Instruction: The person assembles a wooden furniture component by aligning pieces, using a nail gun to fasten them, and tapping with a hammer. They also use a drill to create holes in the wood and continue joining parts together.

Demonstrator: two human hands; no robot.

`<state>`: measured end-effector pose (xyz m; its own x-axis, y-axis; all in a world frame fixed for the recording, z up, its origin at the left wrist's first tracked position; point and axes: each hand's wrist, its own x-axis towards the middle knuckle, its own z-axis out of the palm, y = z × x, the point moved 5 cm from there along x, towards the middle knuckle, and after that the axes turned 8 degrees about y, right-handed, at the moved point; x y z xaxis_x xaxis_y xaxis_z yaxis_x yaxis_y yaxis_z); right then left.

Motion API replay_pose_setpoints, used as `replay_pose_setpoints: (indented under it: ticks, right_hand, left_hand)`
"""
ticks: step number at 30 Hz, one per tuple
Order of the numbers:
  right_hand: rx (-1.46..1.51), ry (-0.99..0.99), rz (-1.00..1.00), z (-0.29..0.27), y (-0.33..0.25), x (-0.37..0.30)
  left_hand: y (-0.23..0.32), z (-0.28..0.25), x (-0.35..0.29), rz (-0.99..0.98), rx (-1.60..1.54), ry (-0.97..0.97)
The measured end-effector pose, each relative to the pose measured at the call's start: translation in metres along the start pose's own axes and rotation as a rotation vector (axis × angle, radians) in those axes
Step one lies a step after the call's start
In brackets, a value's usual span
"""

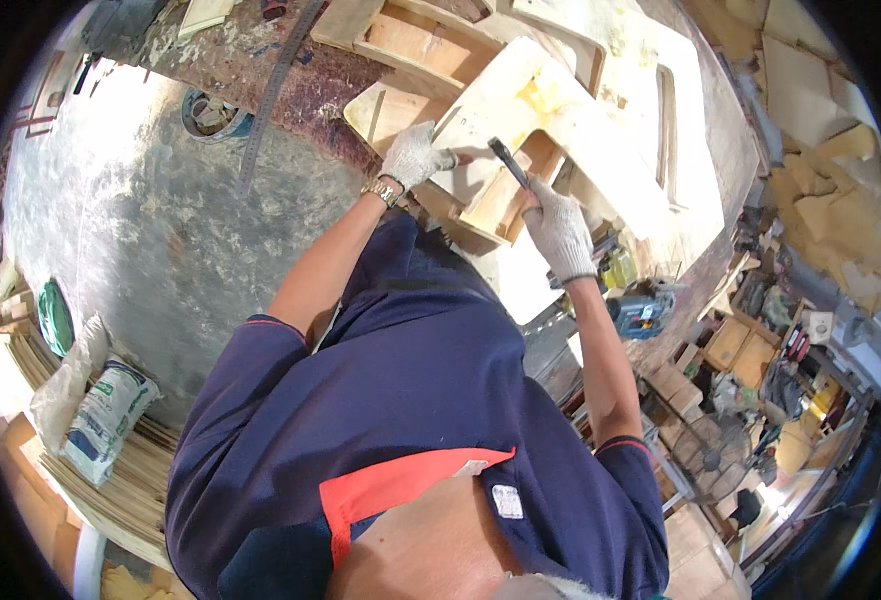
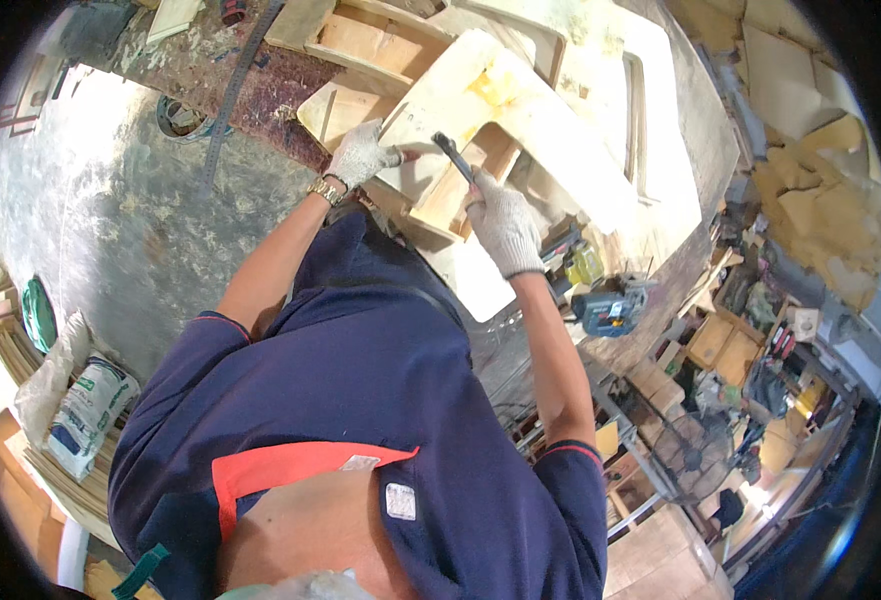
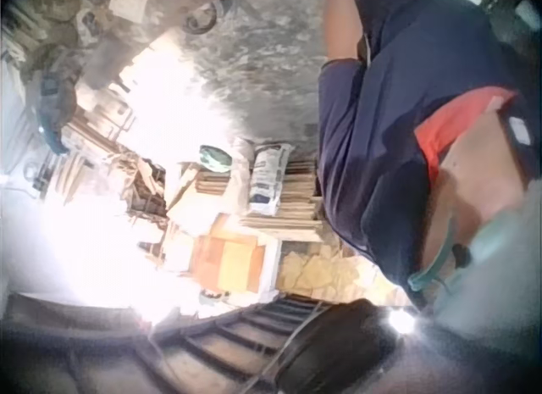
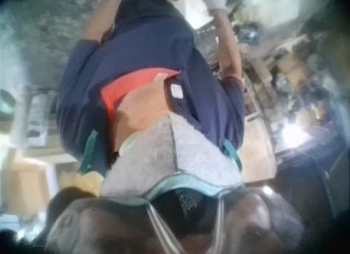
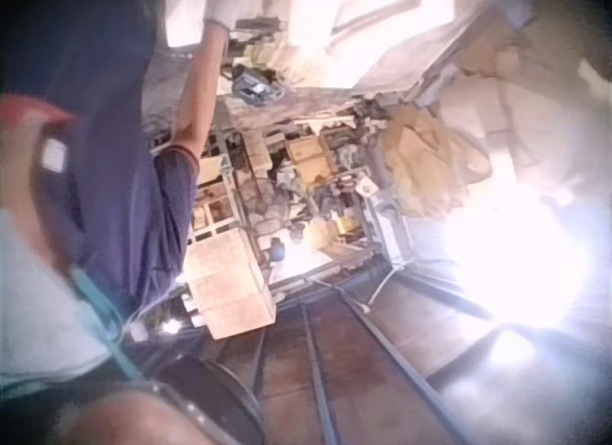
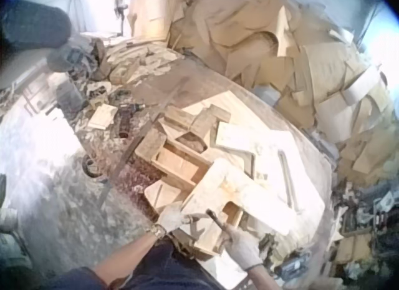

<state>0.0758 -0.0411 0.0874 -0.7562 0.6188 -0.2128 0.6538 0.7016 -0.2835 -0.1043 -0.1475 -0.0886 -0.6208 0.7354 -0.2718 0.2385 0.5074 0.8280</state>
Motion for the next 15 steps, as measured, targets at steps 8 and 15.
replay_pose_setpoints:
  ticks: [8,15]
  right_hand:
    - [0.169,0.241,-0.106,0.021,0.01,-0.008]
    - [0.391,0.367,-0.036,0.032,0.03,-0.019]
  left_hand:
    - [0.0,-0.003,-0.003,-0.075,0.009,0.028]
    - [0.005,-0.005,-0.001,-0.046,0.036,0.002]
